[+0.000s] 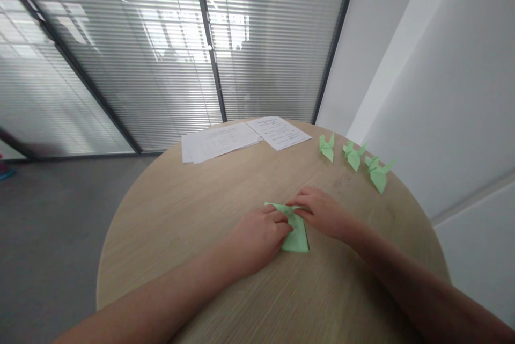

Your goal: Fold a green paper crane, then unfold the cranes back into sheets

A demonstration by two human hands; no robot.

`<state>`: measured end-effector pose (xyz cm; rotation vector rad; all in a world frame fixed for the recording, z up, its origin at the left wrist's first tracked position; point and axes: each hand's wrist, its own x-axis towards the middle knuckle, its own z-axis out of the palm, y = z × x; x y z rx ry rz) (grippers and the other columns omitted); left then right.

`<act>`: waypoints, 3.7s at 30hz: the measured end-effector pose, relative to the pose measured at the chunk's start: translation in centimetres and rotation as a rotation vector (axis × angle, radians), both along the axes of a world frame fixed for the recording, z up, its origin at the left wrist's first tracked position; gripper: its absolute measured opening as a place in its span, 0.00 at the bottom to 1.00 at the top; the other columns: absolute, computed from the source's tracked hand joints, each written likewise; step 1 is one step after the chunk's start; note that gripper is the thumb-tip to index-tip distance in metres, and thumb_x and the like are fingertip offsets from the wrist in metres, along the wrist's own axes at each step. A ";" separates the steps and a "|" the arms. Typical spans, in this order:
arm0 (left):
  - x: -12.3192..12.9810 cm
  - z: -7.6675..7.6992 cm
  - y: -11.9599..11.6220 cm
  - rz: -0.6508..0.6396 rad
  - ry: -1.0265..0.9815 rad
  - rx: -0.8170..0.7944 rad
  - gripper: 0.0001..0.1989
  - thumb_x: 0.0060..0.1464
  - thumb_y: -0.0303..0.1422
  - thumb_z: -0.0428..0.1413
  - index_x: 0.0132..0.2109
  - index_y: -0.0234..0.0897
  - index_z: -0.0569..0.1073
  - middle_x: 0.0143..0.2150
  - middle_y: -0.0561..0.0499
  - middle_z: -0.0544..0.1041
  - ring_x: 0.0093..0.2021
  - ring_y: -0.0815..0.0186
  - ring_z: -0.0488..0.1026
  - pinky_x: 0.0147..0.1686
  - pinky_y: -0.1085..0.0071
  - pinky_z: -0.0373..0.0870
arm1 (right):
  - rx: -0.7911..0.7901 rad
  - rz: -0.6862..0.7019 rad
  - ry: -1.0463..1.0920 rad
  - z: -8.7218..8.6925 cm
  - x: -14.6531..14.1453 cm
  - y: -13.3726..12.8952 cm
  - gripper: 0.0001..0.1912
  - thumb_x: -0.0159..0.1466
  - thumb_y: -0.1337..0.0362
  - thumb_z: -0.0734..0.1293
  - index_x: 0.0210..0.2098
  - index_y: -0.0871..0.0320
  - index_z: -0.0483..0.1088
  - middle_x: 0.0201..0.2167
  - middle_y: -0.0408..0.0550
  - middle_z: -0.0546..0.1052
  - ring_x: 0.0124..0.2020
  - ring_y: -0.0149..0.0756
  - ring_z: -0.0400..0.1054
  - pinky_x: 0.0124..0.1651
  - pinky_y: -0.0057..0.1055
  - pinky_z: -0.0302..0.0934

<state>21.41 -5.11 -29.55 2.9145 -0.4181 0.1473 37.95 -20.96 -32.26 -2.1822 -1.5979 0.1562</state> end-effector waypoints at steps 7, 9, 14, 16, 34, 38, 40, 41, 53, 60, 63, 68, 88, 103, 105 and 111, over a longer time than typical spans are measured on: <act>0.2 -1.1 0.1 0.054 0.037 0.051 0.16 0.66 0.32 0.54 0.59 0.35 0.74 0.58 0.41 0.77 0.60 0.52 0.73 0.60 0.54 0.71 | 0.033 -0.064 -0.142 -0.1 0.2 0.1 0.09 0.68 0.68 0.68 0.43 0.57 0.81 0.41 0.50 0.79 0.46 0.41 0.71 0.52 0.36 0.62; 0.1 -1.2 0.0 0.083 0.046 0.061 0.19 0.66 0.33 0.54 0.61 0.32 0.72 0.62 0.40 0.75 0.62 0.50 0.71 0.62 0.53 0.70 | -0.003 -0.089 -0.176 0.1 -0.1 0.1 0.08 0.69 0.66 0.68 0.39 0.56 0.81 0.38 0.50 0.79 0.44 0.41 0.71 0.51 0.36 0.62; -0.2 -1.4 -0.2 0.095 0.028 0.104 0.24 0.67 0.35 0.51 0.65 0.29 0.69 0.65 0.37 0.72 0.65 0.49 0.69 0.64 0.50 0.66 | -0.117 -0.117 -0.247 0.9 -1.5 0.2 0.10 0.71 0.64 0.67 0.39 0.56 0.81 0.38 0.51 0.80 0.46 0.42 0.71 0.52 0.37 0.61; -0.2 -1.6 -0.2 0.087 0.006 0.125 0.25 0.68 0.37 0.49 0.66 0.28 0.68 0.66 0.37 0.72 0.65 0.48 0.68 0.64 0.49 0.65 | -0.150 -0.137 -0.272 1.3 -2.1 0.2 0.10 0.71 0.64 0.66 0.40 0.56 0.81 0.39 0.51 0.80 0.47 0.43 0.71 0.53 0.37 0.60; -0.3 1.3 -0.3 0.302 0.150 0.343 0.16 0.67 0.36 0.51 0.44 0.30 0.81 0.44 0.34 0.81 0.46 0.48 0.77 0.42 0.55 0.75 | -0.213 -0.195 -0.372 1.2 -4.3 0.0 0.11 0.70 0.68 0.62 0.43 0.56 0.77 0.45 0.56 0.80 0.47 0.47 0.71 0.48 0.41 0.61; -0.1 1.4 0.5 0.354 0.148 0.320 0.17 0.68 0.37 0.50 0.42 0.31 0.81 0.42 0.35 0.81 0.44 0.49 0.78 0.38 0.57 0.75 | -0.213 -0.177 -0.320 1.4 -3.7 0.1 0.09 0.70 0.64 0.64 0.42 0.57 0.78 0.44 0.55 0.79 0.47 0.46 0.71 0.50 0.40 0.62; 0.3 1.4 1.1 0.401 0.125 0.261 0.17 0.68 0.39 0.51 0.43 0.32 0.81 0.43 0.36 0.81 0.44 0.49 0.78 0.39 0.58 0.75 | -0.207 -0.175 -0.286 1.4 -3.4 0.2 0.10 0.70 0.62 0.65 0.44 0.57 0.78 0.45 0.55 0.79 0.49 0.47 0.71 0.52 0.41 0.62; 0.4 1.3 1.5 0.414 0.105 0.226 0.17 0.67 0.40 0.52 0.44 0.33 0.81 0.44 0.38 0.81 0.45 0.50 0.78 0.40 0.58 0.75 | -0.198 -0.180 -0.273 1.3 -3.2 0.2 0.11 0.70 0.61 0.66 0.47 0.57 0.77 0.47 0.55 0.79 0.50 0.48 0.71 0.54 0.42 0.62; 1.5 -0.5 3.3 0.431 0.003 -0.082 0.14 0.57 0.35 0.61 0.50 0.35 0.80 0.48 0.43 0.80 0.50 0.53 0.74 0.52 0.58 0.72 | -0.094 -0.207 -0.175 0.1 -1.8 0.4 0.17 0.69 0.56 0.68 0.53 0.57 0.75 0.54 0.55 0.76 0.56 0.47 0.68 0.61 0.42 0.58; 1.7 -0.5 3.9 0.387 -0.004 -0.174 0.12 0.60 0.35 0.56 0.47 0.38 0.82 0.45 0.45 0.82 0.48 0.56 0.75 0.51 0.61 0.70 | 0.049 -0.224 -0.004 -0.4 -1.0 0.6 0.05 0.65 0.65 0.69 0.40 0.57 0.72 0.43 0.51 0.78 0.47 0.41 0.71 0.53 0.38 0.61; 1.8 -0.2 4.3 0.405 0.049 -0.316 0.14 0.61 0.36 0.55 0.47 0.39 0.82 0.42 0.46 0.83 0.41 0.59 0.76 0.43 0.65 0.70 | 0.199 -0.187 0.154 -1.0 -0.2 0.7 0.02 0.63 0.66 0.68 0.36 0.57 0.72 0.44 0.50 0.79 0.49 0.42 0.71 0.56 0.40 0.61; 2.1 -0.3 4.5 0.446 0.151 -0.598 0.18 0.61 0.42 0.53 0.35 0.37 0.82 0.30 0.50 0.79 0.31 0.63 0.72 0.32 0.69 0.62 | 0.345 -0.228 0.668 -1.2 0.6 1.0 0.13 0.62 0.54 0.69 0.40 0.56 0.72 0.35 0.47 0.79 0.35 0.38 0.74 0.39 0.34 0.66; 2.3 -1.3 4.2 0.419 0.354 -1.116 0.22 0.56 0.52 0.59 0.34 0.35 0.77 0.26 0.52 0.76 0.26 0.67 0.71 0.29 0.72 0.69 | 0.411 -0.300 1.135 -0.3 0.4 0.7 0.23 0.54 0.48 0.77 0.38 0.59 0.73 0.27 0.43 0.75 0.26 0.31 0.67 0.28 0.27 0.58; 2.5 -2.0 3.2 0.417 0.279 -1.439 0.26 0.52 0.55 0.63 0.40 0.33 0.80 0.32 0.48 0.79 0.30 0.65 0.73 0.32 0.70 0.68 | 0.500 -0.250 1.221 -0.2 -0.8 1.2 0.24 0.54 0.52 0.77 0.46 0.56 0.74 0.43 0.52 0.83 0.39 0.43 0.78 0.40 0.37 0.71; 2.4 -2.0 3.1 0.411 0.294 -1.493 0.26 0.50 0.54 0.65 0.40 0.33 0.80 0.33 0.47 0.80 0.31 0.64 0.74 0.33 0.69 0.69 | 0.477 -0.228 1.218 -0.4 -0.9 1.2 0.25 0.55 0.53 0.77 0.49 0.55 0.73 0.43 0.51 0.83 0.39 0.42 0.78 0.40 0.37 0.71; 2.4 -2.2 2.7 0.520 0.320 -1.501 0.21 0.51 0.49 0.65 0.35 0.33 0.78 0.28 0.49 0.77 0.26 0.66 0.71 0.25 0.71 0.67 | 0.541 -0.248 1.020 -0.9 -0.8 1.5 0.35 0.56 0.55 0.75 0.62 0.51 0.66 0.41 0.49 0.82 0.38 0.42 0.78 0.37 0.35 0.71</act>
